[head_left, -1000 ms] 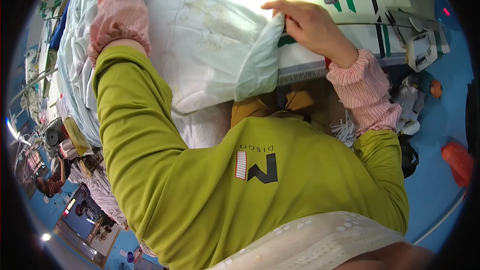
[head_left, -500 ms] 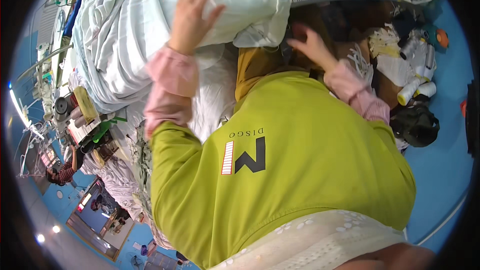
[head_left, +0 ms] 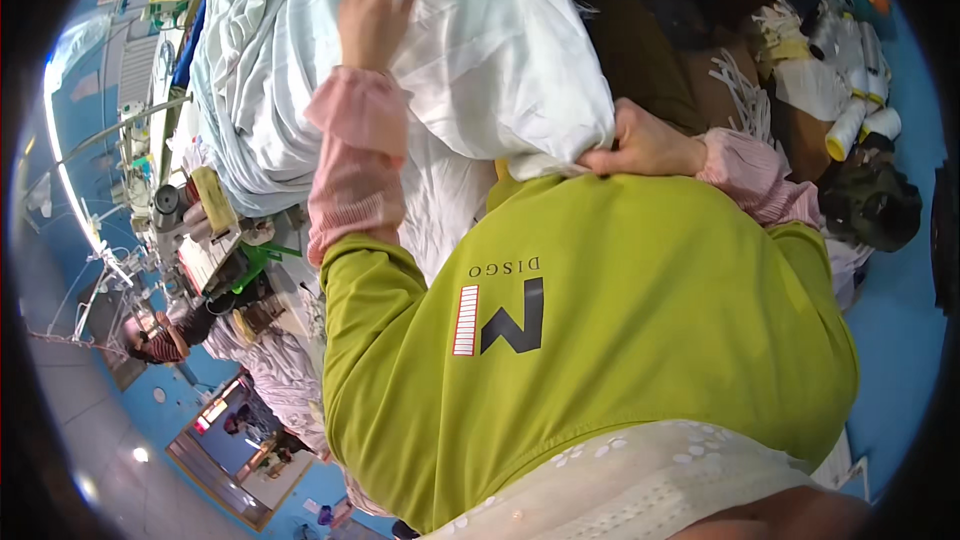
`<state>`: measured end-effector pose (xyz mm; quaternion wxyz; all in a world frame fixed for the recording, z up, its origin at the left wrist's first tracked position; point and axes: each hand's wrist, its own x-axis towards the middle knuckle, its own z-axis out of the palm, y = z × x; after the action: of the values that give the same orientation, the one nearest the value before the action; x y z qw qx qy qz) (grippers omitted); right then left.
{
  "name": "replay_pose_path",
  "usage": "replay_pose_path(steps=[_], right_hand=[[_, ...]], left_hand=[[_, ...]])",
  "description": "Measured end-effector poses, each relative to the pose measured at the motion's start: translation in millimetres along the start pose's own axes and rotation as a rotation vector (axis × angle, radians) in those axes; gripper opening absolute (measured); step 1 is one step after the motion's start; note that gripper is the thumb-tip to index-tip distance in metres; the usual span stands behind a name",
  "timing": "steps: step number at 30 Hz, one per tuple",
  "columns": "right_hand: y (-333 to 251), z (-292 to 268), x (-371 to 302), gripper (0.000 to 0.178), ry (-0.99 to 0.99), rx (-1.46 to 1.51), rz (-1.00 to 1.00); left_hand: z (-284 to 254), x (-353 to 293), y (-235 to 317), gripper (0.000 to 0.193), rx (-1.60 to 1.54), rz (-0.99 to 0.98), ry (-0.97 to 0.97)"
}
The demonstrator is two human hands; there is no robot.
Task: The person is using a sewing machine to process white pillowcases in a factory environment.
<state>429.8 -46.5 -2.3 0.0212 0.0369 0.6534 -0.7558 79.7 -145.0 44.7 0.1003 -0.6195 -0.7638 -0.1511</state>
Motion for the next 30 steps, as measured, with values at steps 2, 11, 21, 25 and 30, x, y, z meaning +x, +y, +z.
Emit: replay_pose_path(steps=[2, 11, 21, 25, 30], right_hand=[[-13, 7, -9, 0.019, -0.13, -0.205, 0.047], [-82, 16, -14, 0.016, -0.049, -0.548, -0.741], [-112, -29, 67, 0.014, 0.394, -1.012, -1.024], [-97, -48, 52, 0.009, 0.114, -1.185, -1.001], [-21, -65, 20, 0.011, 0.267, -1.007, -0.76]], left_hand=[[-12, 1, 71, 0.025, -0.316, 0.418, 0.082], [-130, -45, 174, 0.021, -0.334, 0.71, -0.399], [-150, -46, 174, 0.029, -0.464, 0.647, -0.35], [-123, -50, 145, 0.03, -0.715, 0.586, -0.547], [-15, -37, 29, 0.057, -0.148, -0.525, -0.132]])
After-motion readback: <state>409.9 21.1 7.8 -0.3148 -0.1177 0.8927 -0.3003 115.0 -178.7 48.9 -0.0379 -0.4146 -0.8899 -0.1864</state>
